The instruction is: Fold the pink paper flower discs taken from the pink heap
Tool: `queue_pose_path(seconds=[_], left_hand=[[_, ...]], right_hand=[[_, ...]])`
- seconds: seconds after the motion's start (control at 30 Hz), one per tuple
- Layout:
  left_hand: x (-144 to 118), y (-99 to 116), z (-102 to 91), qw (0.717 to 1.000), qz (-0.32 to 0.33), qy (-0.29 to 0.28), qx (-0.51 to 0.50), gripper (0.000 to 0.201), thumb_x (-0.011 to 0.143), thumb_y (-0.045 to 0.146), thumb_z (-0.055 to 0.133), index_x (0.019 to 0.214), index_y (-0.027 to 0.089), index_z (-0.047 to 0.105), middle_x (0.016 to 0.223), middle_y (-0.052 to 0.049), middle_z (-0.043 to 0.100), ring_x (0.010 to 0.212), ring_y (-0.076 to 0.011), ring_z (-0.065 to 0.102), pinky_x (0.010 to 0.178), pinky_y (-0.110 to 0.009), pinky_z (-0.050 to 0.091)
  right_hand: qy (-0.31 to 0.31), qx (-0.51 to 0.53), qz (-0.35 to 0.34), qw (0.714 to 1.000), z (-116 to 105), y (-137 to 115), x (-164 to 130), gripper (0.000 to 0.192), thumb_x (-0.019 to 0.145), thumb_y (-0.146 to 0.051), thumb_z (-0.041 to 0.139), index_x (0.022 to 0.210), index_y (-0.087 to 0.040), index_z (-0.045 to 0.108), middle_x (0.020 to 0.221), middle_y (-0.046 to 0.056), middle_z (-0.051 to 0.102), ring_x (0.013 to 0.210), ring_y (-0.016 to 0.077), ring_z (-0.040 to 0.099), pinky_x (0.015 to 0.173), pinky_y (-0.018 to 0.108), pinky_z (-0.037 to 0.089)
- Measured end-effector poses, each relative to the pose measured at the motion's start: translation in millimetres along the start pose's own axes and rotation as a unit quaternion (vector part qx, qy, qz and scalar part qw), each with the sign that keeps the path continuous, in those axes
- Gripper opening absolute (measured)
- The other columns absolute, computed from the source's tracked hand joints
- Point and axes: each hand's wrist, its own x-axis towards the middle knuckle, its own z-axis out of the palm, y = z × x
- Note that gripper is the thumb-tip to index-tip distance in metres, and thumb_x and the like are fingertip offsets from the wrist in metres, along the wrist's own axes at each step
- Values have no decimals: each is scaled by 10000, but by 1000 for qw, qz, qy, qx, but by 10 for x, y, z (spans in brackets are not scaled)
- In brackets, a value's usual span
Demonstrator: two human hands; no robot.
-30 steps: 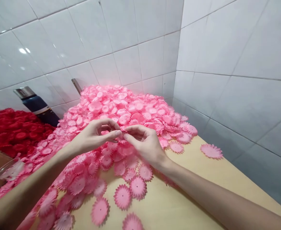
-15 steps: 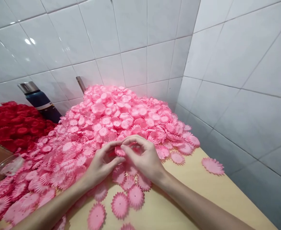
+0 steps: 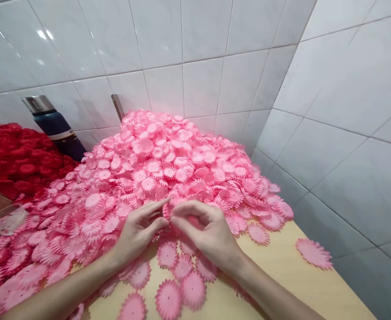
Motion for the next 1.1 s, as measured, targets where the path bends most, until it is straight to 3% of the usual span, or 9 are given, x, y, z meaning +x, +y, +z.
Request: queue_pose_path(seconds=[0.13,0.3,0.43,0.53,0.67,0.87,1.0,1.1], left_hand=[[5,-22,-23,1000,-15,1,5,365,804,273,710,1163,207,698,985,-85,706,835,-193,631,693,-288,553],[1,-14,-19,994,-46,-27,-96,423,802,210,706,1221,239,659,908,-42,729,759,-149,659,700,-266,573],[1,12,-17,994,-56,-18,-94,290,765,173,736,1053,200,747,961,-63,750,809,-168,692,722,-261,584],[5,35,-16,994,-53,-26,-89,297,756,168,747,1051,204,747,983,-67,756,819,-179,705,733,-276,594],[3,47,-19,986,-83,-51,-133,319,784,187,728,1102,211,724,850,-44,773,723,-162,719,691,-278,611],[8,43,-53,979,-126,-29,-158,336,744,183,761,1078,210,735,686,1,748,577,-114,679,628,-242,596],[-1,0,-49,984,-110,-16,-142,310,727,179,772,1036,197,754,637,6,730,546,-98,632,579,-217,559],[-15,-45,-45,984,-96,-23,-148,318,721,191,781,1037,203,753,783,-30,770,652,-126,667,641,-242,567]], right_hand=[[-9,10,9,1000,-9,-19,6,94,790,-270,734,865,-214,720,874,44,732,819,187,698,779,324,593],[-27,38,29,998,-18,-5,4,115,800,-277,727,899,-220,717,931,49,728,861,187,696,796,322,592],[-38,51,36,997,-9,5,-5,97,813,-267,712,893,-213,696,904,44,713,841,177,686,790,319,585],[-35,50,32,998,3,-1,-14,71,825,-254,693,864,-202,665,886,49,687,829,180,667,779,325,576],[-14,59,12,998,-2,13,-5,50,837,-205,663,839,-210,613,845,32,635,795,160,626,724,288,557],[34,32,-3,999,-57,24,34,63,815,-174,669,816,-219,625,801,15,643,763,146,618,713,256,536],[-23,-26,-25,999,-63,-17,17,119,850,-150,603,846,-223,697,859,39,686,815,171,643,729,287,531],[-57,-34,-42,997,-41,-49,-4,148,867,-158,585,885,-226,716,891,49,685,834,183,647,718,303,530]])
